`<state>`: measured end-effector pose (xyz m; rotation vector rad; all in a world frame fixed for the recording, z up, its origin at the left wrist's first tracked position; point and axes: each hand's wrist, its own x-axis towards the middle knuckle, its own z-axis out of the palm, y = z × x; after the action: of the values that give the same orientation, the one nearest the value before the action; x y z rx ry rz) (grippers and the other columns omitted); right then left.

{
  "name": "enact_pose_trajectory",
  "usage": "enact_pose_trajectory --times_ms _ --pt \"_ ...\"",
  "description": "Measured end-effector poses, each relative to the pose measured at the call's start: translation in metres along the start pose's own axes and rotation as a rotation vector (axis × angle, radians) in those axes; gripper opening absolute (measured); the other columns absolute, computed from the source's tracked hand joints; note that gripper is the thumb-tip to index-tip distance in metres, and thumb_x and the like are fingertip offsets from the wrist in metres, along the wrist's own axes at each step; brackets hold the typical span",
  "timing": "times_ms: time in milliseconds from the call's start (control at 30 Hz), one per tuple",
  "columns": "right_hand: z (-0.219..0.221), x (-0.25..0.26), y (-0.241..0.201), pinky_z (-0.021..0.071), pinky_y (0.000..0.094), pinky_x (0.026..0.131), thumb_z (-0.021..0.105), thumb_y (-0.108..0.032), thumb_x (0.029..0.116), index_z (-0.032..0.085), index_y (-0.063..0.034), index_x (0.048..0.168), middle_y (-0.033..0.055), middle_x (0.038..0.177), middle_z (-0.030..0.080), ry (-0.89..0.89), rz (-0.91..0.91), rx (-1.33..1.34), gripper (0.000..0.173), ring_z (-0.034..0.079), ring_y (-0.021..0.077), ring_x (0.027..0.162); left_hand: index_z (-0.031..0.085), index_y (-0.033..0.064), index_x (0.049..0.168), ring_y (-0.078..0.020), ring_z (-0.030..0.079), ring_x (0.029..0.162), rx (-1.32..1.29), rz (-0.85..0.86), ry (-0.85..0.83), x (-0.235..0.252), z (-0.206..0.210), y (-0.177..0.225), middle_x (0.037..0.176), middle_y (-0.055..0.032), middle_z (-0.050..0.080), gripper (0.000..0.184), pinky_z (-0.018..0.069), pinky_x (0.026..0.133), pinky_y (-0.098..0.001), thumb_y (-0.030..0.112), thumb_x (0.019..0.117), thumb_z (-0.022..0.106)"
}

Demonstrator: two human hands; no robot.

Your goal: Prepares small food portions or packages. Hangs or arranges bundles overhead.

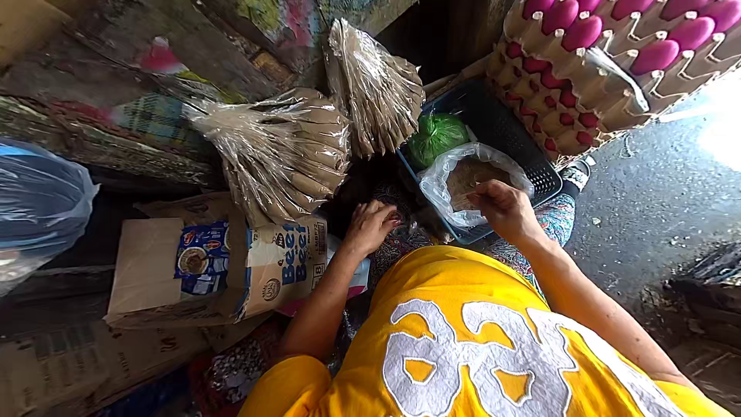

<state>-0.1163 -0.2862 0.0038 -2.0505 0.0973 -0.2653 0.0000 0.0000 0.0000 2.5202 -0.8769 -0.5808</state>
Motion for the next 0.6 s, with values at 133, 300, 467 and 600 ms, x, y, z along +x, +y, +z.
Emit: enact_pose_trajectory --times_ms 133,300,467,600 --pt "0.014 0.003 -0.006 0.0576 0.0354 0.079 0.065 -0.01 0.0992 0.073 -0.0011 0.1 0.0111 0.094 0.069 -0.056 -0.043 -0.057 0.013 0.068 0.0169 0.084 0.061 0.0036 0.139 -0.031 0.056 0.131 -0.191 0.137 0.17 0.008 0.006 0.039 0.141 -0.0148 0.06 0.043 0.0428 0.112 -0.0496 0.027 0.1023 0.062" --pt "0.015 0.004 -0.014 0.056 0.0318 0.074 0.066 -0.012 0.0986 0.073 -0.0017 0.098 0.0092 0.09 0.068 -0.045 -0.078 -0.067 0.013 0.066 0.0143 0.079 0.068 -0.0022 0.121 -0.0212 0.068 0.099 -0.483 0.336 0.131 0.03 0.028 0.076 0.111 -0.0151 0.07 0.026 0.0551 0.093 -0.0381 0.014 0.1039 0.058" --pt "-0.001 -0.003 -0.013 0.053 0.0234 0.071 0.063 -0.014 0.0999 0.072 -0.001 0.097 0.0065 0.087 0.067 0.03 -0.064 -0.043 0.016 0.062 0.0075 0.075 0.068 -0.0035 0.105 -0.0195 0.068 0.083 -0.439 0.363 0.145 0.026 0.042 0.062 0.091 -0.014 0.069 0.024 0.057 0.08 -0.0364 0.013 0.1072 0.05" --pt "-0.005 -0.003 -0.008 0.0504 0.0209 0.067 0.063 -0.017 0.1011 0.07 -0.001 0.096 0.0051 0.085 0.064 0.035 -0.035 -0.014 0.019 0.059 0.0046 0.071 0.067 -0.0032 0.106 -0.0246 0.068 0.086 -0.317 0.271 0.125 0.008 0.038 0.021 0.095 -0.0159 0.069 0.026 0.0569 0.081 -0.0426 0.015 0.1078 0.049"
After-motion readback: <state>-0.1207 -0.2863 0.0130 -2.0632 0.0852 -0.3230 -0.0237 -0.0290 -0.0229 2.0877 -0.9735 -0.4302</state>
